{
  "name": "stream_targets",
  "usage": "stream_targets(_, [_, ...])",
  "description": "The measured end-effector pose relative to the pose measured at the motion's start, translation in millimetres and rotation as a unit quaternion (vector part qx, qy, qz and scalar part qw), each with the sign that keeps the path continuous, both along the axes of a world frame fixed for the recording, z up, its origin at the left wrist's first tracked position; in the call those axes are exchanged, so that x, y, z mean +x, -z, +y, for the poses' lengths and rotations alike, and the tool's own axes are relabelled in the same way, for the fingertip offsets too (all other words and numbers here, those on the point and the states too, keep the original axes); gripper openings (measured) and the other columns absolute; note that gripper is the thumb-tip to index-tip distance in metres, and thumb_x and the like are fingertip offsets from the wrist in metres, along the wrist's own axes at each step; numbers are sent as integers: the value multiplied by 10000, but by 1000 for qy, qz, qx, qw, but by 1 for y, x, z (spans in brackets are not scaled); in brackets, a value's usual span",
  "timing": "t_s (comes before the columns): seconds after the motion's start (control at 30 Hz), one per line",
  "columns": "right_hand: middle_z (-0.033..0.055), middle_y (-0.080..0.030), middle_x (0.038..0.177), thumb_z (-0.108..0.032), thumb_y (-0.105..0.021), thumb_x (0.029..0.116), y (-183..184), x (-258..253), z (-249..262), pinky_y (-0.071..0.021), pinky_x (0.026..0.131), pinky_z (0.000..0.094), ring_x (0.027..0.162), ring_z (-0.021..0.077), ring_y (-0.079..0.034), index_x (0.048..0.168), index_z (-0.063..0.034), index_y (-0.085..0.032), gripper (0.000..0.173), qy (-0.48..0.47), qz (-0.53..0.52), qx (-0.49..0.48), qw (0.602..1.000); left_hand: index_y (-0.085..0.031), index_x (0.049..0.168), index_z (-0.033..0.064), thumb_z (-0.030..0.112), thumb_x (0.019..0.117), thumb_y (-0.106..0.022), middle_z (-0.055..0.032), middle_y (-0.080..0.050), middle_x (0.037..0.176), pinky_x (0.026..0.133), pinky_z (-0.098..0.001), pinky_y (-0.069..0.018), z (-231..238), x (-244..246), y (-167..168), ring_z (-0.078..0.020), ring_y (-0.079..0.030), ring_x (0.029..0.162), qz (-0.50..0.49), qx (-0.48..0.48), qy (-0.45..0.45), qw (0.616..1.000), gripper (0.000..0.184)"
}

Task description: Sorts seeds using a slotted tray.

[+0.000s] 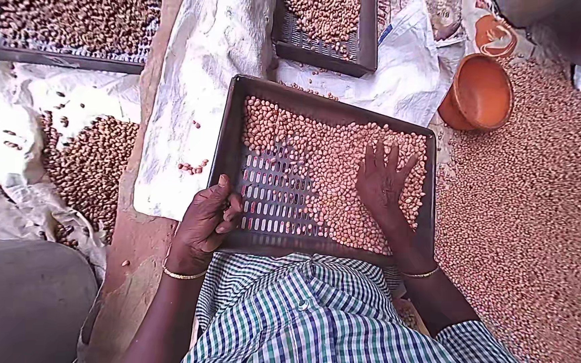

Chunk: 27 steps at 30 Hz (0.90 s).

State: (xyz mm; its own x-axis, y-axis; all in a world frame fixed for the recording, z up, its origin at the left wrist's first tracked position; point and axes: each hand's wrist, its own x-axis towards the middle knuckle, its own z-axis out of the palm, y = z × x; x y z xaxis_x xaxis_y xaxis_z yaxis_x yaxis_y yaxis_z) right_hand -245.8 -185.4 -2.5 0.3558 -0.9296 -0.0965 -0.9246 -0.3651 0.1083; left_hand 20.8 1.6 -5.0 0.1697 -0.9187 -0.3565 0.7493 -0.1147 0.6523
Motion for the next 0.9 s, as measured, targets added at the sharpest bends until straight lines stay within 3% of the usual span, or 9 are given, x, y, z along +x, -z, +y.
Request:
stream_targets(0.1, [299, -342, 1597, -111, -392, 1077, -19, -16, 18, -94, 1173, 742, 1504, 526, -235, 1457, 75, -494, 434, 7, -114, -8, 993, -639, 672, 141, 246, 1116, -305, 76, -570, 528, 399, -86, -380, 2, -3, 0, 56, -468, 403, -2, -15, -17, 1000, 565])
stream_targets(0.17, [261, -463, 1536, -49, -396, 1060, -19, 1, 15, -362, 1153, 548, 1408, 431, -473, 1451, 87, -499, 426, -74, -270, -6, 960, -669, 677, 153, 191, 1100, -335, 88, -586, 527, 402, -82, -372, 2, -8, -1, 65, -469, 407, -45, -16, -34, 998, 540])
stream_targets(0.2, [254, -492, 1514, -35, -384, 1067, -15, 16, 6, -428, 1106, 468, 1355, 397, -540, 1474, 96, -460, 434, -113, -336, 24, 935, -680, 682, 161, 166, 1091, -349, 97, -593, 530, 405, -80, -366, 1, -11, -1, 72, -467, 412, -70, -17, -45, 996, 526])
stream_targets(0.3, [295, -493, 1494, -2, -364, 1057, 19, 63, -44, -386, 1158, 428, 1381, 390, -517, 1502, 148, -362, 469, -209, -434, 100, 870, -712, 721, 163, 189, 1082, -425, 107, -613, 560, 419, -80, -376, 3, -15, 2, 77, -481, 434, -108, -42, -83, 990, 461])
stream_targets(0.4, [277, -533, 1465, 9, -376, 1050, 43, 110, -72, -387, 1165, 425, 1378, 359, -532, 1526, 150, -302, 502, -293, -440, 167, 832, -732, 752, 188, 254, 1071, -500, 142, -627, 584, 428, -77, -380, 4, -21, 2, 93, -489, 453, -152, -68, -154, 974, 400])
stream_targets(0.6, [295, -648, 1270, -173, -588, 989, 59, 189, -63, -459, 1052, 525, 1223, 458, -606, 1240, 82, -669, 367, -414, -417, 117, 800, -744, 793, 181, 285, 1070, -507, 148, -659, 621, 437, -80, -405, -1, -24, 4, 96, -522, 473, -198, -85, -255, 943, 379])
stream_targets(0.7, [262, -679, 1199, -393, -552, 988, 71, 179, -40, -426, 1065, 562, 1194, 456, -618, 1155, 13, -713, 468, -519, -359, 72, 773, -750, 805, 192, 316, 1063, -513, 159, -656, 622, 440, -77, -405, 0, -25, 3, 100, -521, 476, -205, -77, -259, 941, 372])
stream_targets(0.83, [153, -530, 1516, -548, -472, 1001, 65, 105, -1, -197, 1179, 687, 1465, 451, -378, 1415, -184, -629, 572, -578, -240, 172, 761, -777, 847, 214, 388, 1022, -558, 165, -643, 605, 447, -83, -406, 0, -25, 4, 99, -516, 477, -214, -85, -257, 939, 330])
stream_targets(0.9, [153, -454, 1580, -541, -387, 1042, 52, 61, 12, -177, 1146, 746, 1488, 489, -313, 1485, -206, -553, 579, -576, -192, 253, 753, -784, 884, 241, 412, 1015, -553, 179, -643, 618, 464, -87, -420, 1, -24, 5, 101, -521, 494, -235, -94, -249, 935, 316])
